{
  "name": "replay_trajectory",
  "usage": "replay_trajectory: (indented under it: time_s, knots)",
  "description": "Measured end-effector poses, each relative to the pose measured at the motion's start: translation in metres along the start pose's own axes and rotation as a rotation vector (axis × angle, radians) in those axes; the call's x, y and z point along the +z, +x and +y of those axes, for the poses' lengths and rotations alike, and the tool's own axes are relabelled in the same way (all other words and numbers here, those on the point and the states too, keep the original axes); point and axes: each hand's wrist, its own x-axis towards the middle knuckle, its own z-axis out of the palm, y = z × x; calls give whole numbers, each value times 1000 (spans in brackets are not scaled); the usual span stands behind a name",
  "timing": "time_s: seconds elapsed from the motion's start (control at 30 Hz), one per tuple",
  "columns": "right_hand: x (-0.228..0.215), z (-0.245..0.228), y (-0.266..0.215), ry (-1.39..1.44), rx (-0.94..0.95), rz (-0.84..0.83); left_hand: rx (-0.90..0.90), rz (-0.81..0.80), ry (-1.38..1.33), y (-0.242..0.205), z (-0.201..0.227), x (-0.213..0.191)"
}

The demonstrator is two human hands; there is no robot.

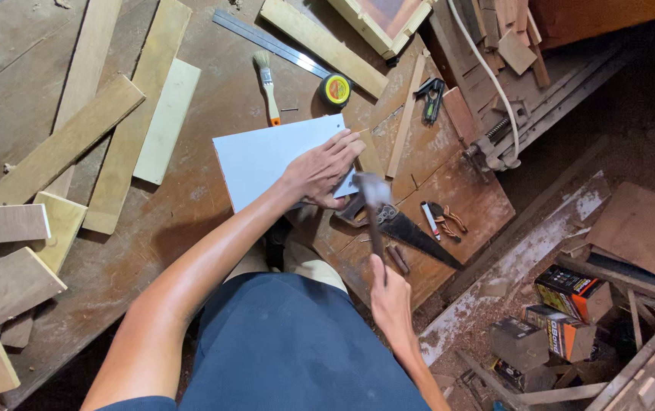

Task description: The person assembles a small wooden frame by attaching a white board to wooden side pieces. They position the board, place nails, and hammer them in with a hammer. The person flips the assembly to work on the opposite side and continues nailing until the frame is secured.

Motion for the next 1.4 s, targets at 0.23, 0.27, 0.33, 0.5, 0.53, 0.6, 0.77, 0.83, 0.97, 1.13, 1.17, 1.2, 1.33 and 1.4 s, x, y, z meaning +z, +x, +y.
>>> replay_trajectory:
  time_s: [0.23, 0.27, 0.33, 0.5, 0.53, 0.6, 0.77, 0.83, 0.97, 1.13, 1.17, 1.2, 1.33, 1.4]
  knots:
    - [-27, 2, -13, 41, 169, 19, 48, -64, 54, 0, 8, -1]
    - [-28, 4, -12, 142, 122, 38, 29, -36, 50, 2, 6, -2]
    - [-24, 8, -12, 405, -67, 85, 18, -36, 51, 4, 1, -5]
    - [1, 21, -5, 165, -87, 27, 29, -53, 57, 1, 1, -7]
    - [4, 21, -2, 4, 36, -27, 31, -72, 74, 2, 2, -7]
    - [4, 21, -1, -160, 189, -65, 34, -110, 109, 3, 3, -8]
    - [-15, 21, -4, -90, 209, 5, 55, -42, 67, 6, 9, -5]
    - [-16, 23, -2, 26, 136, 50, 41, -25, 77, 2, 1, -7]
    - [-10, 34, -12, 247, -6, 60, 42, -68, 48, -1, 7, -3]
    - [7, 30, 2, -124, 20, -28, 35, -73, 58, -1, 5, -9]
    - [6, 29, 2, -140, 80, -63, 34, -66, 63, -2, 8, -10]
    - [3, 29, 8, -140, 105, -55, 35, -50, 82, 2, 5, -12]
    - [-10, 35, 20, -157, 166, 0, 48, 21, -81, 0, 5, -17]
    - [-18, 45, 39, -119, 137, 71, 101, 194, -157, -3, 3, -18]
